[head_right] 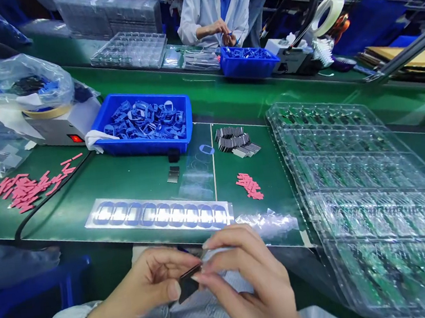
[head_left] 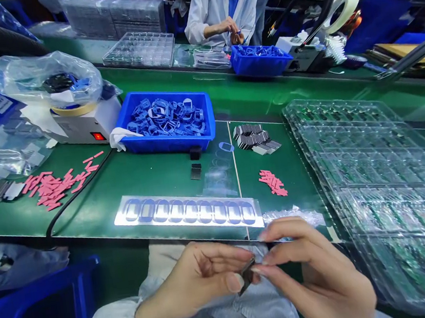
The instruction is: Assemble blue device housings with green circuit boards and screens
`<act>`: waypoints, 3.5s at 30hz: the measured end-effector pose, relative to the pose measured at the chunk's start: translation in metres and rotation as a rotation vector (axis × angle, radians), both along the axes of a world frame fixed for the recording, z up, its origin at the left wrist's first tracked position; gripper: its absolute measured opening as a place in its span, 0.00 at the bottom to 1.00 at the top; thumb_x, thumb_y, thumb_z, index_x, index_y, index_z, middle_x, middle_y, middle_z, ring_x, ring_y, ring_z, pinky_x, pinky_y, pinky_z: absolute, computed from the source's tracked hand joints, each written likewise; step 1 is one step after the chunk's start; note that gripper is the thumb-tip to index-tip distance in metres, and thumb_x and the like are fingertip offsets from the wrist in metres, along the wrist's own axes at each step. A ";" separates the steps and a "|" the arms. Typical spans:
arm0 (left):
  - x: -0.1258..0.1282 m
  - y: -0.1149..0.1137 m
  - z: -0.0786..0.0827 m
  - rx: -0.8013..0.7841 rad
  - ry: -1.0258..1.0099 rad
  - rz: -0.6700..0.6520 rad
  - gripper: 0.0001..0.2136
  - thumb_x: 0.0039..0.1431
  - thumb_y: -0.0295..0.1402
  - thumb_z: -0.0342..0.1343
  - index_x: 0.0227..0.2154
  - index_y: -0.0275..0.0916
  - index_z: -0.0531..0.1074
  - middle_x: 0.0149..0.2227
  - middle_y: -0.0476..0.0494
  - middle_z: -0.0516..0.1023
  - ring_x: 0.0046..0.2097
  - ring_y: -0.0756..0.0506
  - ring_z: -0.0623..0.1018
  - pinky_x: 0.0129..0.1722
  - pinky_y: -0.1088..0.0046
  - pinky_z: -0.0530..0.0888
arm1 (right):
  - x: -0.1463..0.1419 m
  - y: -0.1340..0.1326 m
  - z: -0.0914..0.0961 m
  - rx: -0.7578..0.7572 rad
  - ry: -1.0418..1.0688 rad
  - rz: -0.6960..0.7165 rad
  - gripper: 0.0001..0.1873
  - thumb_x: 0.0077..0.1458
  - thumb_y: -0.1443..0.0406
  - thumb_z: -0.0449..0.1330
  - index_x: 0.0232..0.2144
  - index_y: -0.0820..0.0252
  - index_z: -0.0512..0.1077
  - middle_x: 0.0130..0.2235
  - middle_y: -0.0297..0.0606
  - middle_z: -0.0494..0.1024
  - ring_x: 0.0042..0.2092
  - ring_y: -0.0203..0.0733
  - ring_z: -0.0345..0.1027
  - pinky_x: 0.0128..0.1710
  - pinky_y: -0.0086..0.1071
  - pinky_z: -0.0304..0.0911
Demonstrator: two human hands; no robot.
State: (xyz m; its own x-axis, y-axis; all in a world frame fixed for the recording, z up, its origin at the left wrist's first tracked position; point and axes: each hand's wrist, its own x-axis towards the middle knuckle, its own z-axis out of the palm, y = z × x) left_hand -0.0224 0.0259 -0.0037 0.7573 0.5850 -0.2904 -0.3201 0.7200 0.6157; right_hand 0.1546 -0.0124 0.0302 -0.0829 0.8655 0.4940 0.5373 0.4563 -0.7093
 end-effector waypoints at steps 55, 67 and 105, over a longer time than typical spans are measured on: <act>0.038 -0.022 -0.018 -0.124 0.283 0.376 0.14 0.50 0.38 0.64 0.41 0.44 0.77 0.38 0.45 0.84 0.41 0.47 0.80 0.36 0.76 0.76 | 0.073 -0.024 -0.105 0.016 -0.602 -0.419 0.14 0.56 0.70 0.60 0.45 0.55 0.71 0.44 0.39 0.79 0.49 0.49 0.69 0.46 0.42 0.58; 0.039 -0.024 -0.020 -0.028 0.195 0.354 0.15 0.45 0.30 0.68 0.38 0.42 0.75 0.33 0.49 0.82 0.35 0.52 0.78 0.35 0.80 0.74 | 0.023 -0.010 -0.048 0.106 -0.323 0.036 0.20 0.53 0.73 0.60 0.49 0.58 0.69 0.41 0.39 0.81 0.46 0.45 0.73 0.46 0.41 0.67; 0.025 -0.027 -0.010 0.331 0.216 0.026 0.15 0.53 0.30 0.62 0.42 0.58 0.76 0.42 0.56 0.82 0.45 0.49 0.81 0.46 0.77 0.76 | 0.033 -0.026 -0.035 -0.115 0.010 -0.038 0.11 0.51 0.76 0.60 0.32 0.55 0.74 0.31 0.34 0.72 0.37 0.41 0.64 0.35 0.38 0.61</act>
